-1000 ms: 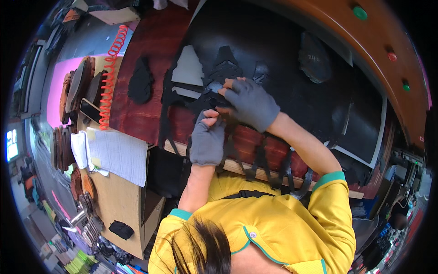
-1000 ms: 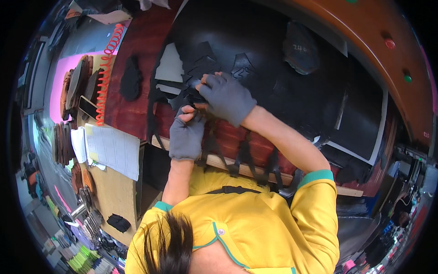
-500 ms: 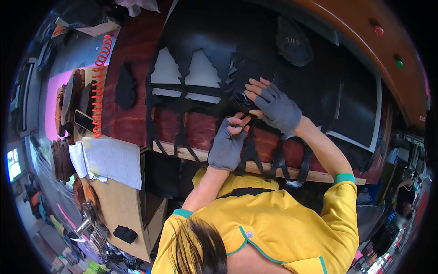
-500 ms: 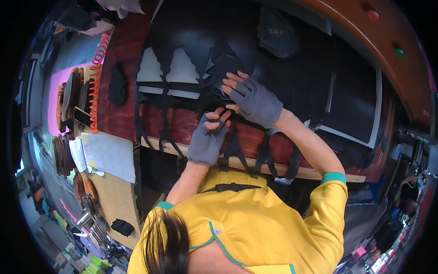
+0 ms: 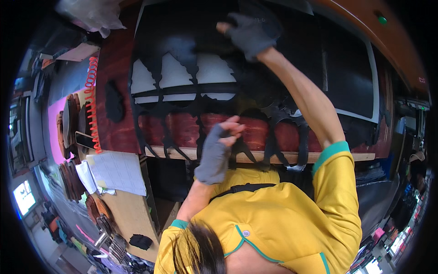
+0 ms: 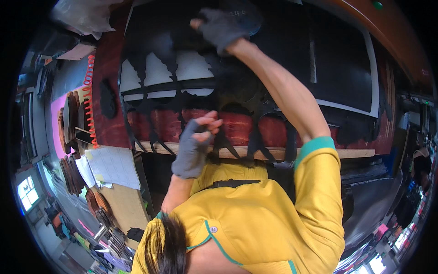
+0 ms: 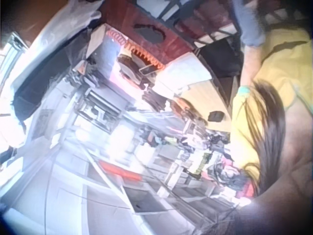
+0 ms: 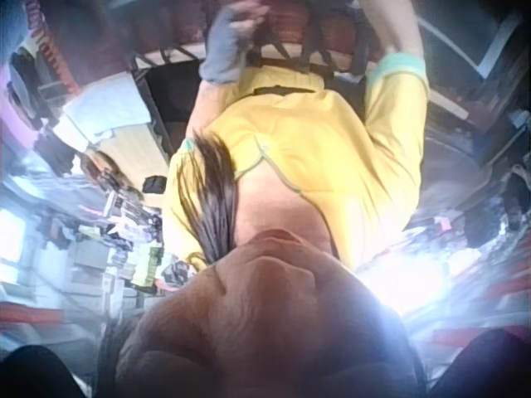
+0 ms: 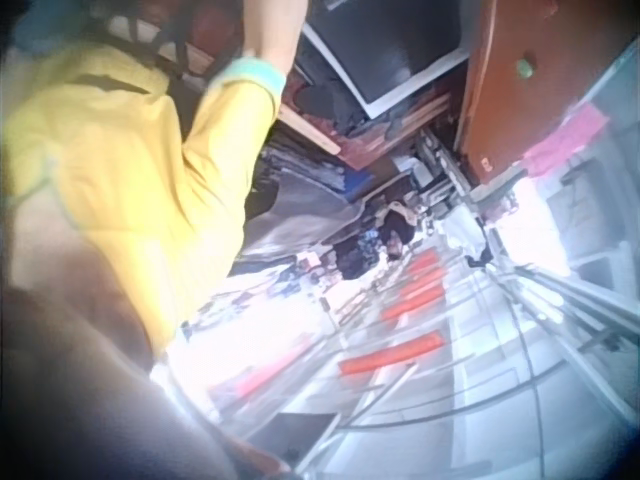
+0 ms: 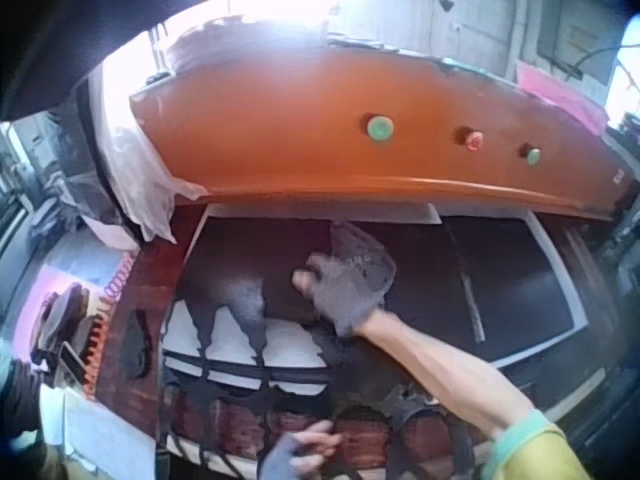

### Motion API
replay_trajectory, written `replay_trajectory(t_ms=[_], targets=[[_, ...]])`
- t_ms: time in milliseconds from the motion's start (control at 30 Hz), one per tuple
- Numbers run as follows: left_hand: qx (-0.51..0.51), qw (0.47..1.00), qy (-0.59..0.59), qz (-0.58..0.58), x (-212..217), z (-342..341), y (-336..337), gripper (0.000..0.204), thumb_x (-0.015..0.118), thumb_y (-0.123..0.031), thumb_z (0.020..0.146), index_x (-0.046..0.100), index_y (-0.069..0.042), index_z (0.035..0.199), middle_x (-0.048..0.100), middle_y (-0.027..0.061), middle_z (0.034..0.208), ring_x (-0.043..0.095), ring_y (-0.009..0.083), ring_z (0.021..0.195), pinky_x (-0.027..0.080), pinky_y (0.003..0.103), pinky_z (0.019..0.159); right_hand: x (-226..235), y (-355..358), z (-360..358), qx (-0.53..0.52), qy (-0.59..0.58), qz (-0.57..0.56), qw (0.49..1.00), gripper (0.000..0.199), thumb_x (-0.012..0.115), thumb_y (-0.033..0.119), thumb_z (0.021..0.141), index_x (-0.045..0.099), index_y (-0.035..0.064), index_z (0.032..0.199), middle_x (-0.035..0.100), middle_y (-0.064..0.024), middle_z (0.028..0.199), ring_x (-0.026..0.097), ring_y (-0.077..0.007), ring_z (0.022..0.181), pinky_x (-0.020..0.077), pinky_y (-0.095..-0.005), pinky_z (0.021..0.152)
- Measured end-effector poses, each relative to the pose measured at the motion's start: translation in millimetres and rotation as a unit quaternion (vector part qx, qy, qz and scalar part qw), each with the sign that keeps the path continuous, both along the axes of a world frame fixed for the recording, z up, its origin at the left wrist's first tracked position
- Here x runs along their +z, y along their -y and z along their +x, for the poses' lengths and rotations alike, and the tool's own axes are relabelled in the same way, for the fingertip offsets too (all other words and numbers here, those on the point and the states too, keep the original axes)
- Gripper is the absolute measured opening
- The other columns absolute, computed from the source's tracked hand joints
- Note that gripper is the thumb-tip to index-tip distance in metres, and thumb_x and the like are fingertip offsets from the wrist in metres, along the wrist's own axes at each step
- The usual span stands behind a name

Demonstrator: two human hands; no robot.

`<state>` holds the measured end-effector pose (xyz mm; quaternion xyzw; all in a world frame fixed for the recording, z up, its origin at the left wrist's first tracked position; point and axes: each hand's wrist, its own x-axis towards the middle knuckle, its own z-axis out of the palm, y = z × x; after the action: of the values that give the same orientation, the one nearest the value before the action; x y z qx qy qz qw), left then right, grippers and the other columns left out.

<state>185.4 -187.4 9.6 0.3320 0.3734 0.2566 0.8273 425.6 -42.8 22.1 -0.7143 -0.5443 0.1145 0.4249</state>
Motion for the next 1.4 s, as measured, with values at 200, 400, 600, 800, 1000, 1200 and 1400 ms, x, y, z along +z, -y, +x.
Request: replay_trajectory(t_ms=[200,400,600,800,1000,1200,1400], targets=[[0.057,0.98,0.121,-0.145,-38,60,23,0.027,0.054,0.001,0.082,0.062,-0.006,0.107,0.044,0.014,0.146,0.046,0.025,0.131,0.034,0.037,0.112,12,51,56,-0.002,0.049,0.235,0.971,0.033,0.07,0.026,0.091,0.067,0.0054,0.117,0.07,-0.0148,0.106,0.068,-0.027,0.103,0.0551,-0.0382,0.082],[0.106,0.936,0.253,-0.22,-41,64,17,0.02,0.053,0.003,0.078,0.06,-0.006,0.095,0.055,0.0051,0.106,0.054,0.0192,0.111,0.039,0.034,0.109,-2,161,29,0.274,0.344,0.012,0.898,0.049,0.069,0.033,0.086,0.057,0.0126,0.128,0.061,-0.0078,0.13,0.06,-0.0301,0.119,0.0491,-0.043,0.101],[0.036,0.988,0.086,-0.124,1,41,12,0.03,0.061,-0.005,0.08,0.06,-0.004,0.111,0.053,0.0168,0.136,0.05,0.0293,0.131,0.038,0.04,0.112,-11,114,82,0.164,0.079,-0.01,0.983,0.041,0.069,0.034,0.091,0.063,0.0045,0.118,0.069,-0.0112,0.109,0.066,-0.0256,0.101,0.0524,-0.0376,0.089],[-0.166,0.977,0.063,-0.115,1,47,37,0.036,0.063,-0.018,0.079,0.063,-0.003,0.111,0.042,0.0177,0.147,0.05,0.0227,0.125,0.037,0.035,0.106,0,142,112,-0.197,-0.108,0.214,0.951,0.026,0.07,0.027,0.093,0.068,0.007,0.11,0.07,-0.0075,0.096,0.065,-0.0187,0.088,0.0505,-0.0342,0.075],[-0.062,0.971,0.093,-0.213,-38,120,77,0.027,0.055,0.002,0.08,0.062,-0.005,0.106,0.052,0.0101,0.13,0.052,0.0186,0.117,0.039,0.032,0.108,-14,220,119,0.213,0.169,-0.027,0.962,0.054,0.072,-0.007,0.074,0.06,0.0079,0.124,0.064,-0.0112,0.127,0.059,-0.0302,0.122,0.0466,-0.0401,0.106],[0.0,0.919,0.209,-0.334,-40,123,72,0.017,0.053,0.007,0.08,0.059,-0.006,0.09,0.057,0.0071,0.1,0.057,0.023,0.109,0.041,0.037,0.111,8,235,99,0.244,0.198,-0.022,0.949,0.054,0.072,0.019,0.085,0.053,0.0077,0.133,0.056,-0.0142,0.136,0.051,-0.034,0.131,0.0414,-0.0436,0.11],[-0.061,0.925,0.241,-0.287,-23,119,66,0.022,0.055,0.0,0.079,0.058,-0.006,0.101,0.056,0.0084,0.113,0.051,0.0231,0.12,0.034,0.037,0.114,-5,251,100,0.247,0.26,-0.11,0.927,0.059,0.073,0.036,0.084,0.054,0.007,0.132,0.055,-0.0163,0.136,0.051,-0.033,0.129,0.0403,-0.0436,0.11]])
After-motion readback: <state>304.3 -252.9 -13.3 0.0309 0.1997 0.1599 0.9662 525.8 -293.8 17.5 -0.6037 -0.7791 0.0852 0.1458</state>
